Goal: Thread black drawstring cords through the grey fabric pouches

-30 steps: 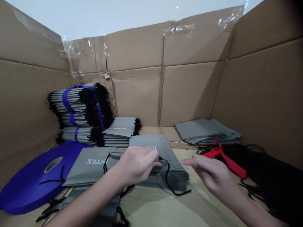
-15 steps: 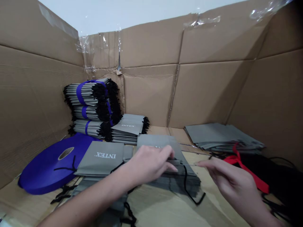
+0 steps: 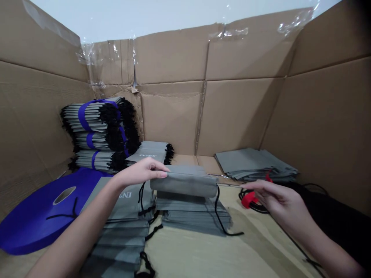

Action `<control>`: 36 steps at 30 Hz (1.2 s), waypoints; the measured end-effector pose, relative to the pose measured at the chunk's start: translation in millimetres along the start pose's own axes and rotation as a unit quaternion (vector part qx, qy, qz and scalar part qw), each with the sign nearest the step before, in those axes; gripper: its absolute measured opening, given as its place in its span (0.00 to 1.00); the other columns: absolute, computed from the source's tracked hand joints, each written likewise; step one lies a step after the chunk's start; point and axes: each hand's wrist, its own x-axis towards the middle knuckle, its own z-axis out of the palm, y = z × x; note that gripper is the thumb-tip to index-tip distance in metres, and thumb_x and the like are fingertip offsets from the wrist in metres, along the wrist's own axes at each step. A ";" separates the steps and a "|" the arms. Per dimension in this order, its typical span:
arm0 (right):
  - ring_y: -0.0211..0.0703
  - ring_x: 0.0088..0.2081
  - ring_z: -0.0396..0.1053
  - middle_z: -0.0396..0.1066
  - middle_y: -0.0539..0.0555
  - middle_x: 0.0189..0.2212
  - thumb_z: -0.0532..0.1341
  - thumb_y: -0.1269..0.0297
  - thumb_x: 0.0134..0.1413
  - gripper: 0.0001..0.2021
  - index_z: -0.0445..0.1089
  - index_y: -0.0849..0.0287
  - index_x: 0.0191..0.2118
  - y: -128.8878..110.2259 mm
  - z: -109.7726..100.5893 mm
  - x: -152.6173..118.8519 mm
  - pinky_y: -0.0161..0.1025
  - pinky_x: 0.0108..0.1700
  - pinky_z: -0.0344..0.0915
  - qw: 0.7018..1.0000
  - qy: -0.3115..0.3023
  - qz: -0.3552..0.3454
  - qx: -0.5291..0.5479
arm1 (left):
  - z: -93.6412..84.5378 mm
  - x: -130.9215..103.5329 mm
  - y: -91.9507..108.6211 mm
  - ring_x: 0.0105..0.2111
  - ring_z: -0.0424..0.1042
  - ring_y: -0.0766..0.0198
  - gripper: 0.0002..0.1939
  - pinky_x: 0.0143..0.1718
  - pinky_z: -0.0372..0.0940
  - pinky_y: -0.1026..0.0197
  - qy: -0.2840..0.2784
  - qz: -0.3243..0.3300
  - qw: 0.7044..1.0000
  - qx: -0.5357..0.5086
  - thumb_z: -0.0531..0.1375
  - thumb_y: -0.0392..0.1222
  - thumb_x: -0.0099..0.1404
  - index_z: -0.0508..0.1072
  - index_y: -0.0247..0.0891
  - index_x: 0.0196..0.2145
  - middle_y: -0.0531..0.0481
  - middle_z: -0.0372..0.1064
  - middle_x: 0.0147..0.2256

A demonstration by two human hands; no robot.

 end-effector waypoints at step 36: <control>0.38 0.19 0.70 0.73 0.49 0.20 0.47 0.74 0.52 0.16 0.71 0.57 0.38 -35.2 9.3 -5.4 0.33 0.22 0.65 0.994 -0.095 -0.024 -0.055 | 33.7 11.7 -35.0 0.30 0.71 0.64 0.15 0.35 0.61 0.66 0.008 -0.111 0.940 -0.323 0.67 0.46 0.51 0.79 0.35 0.36 0.45 0.77 0.33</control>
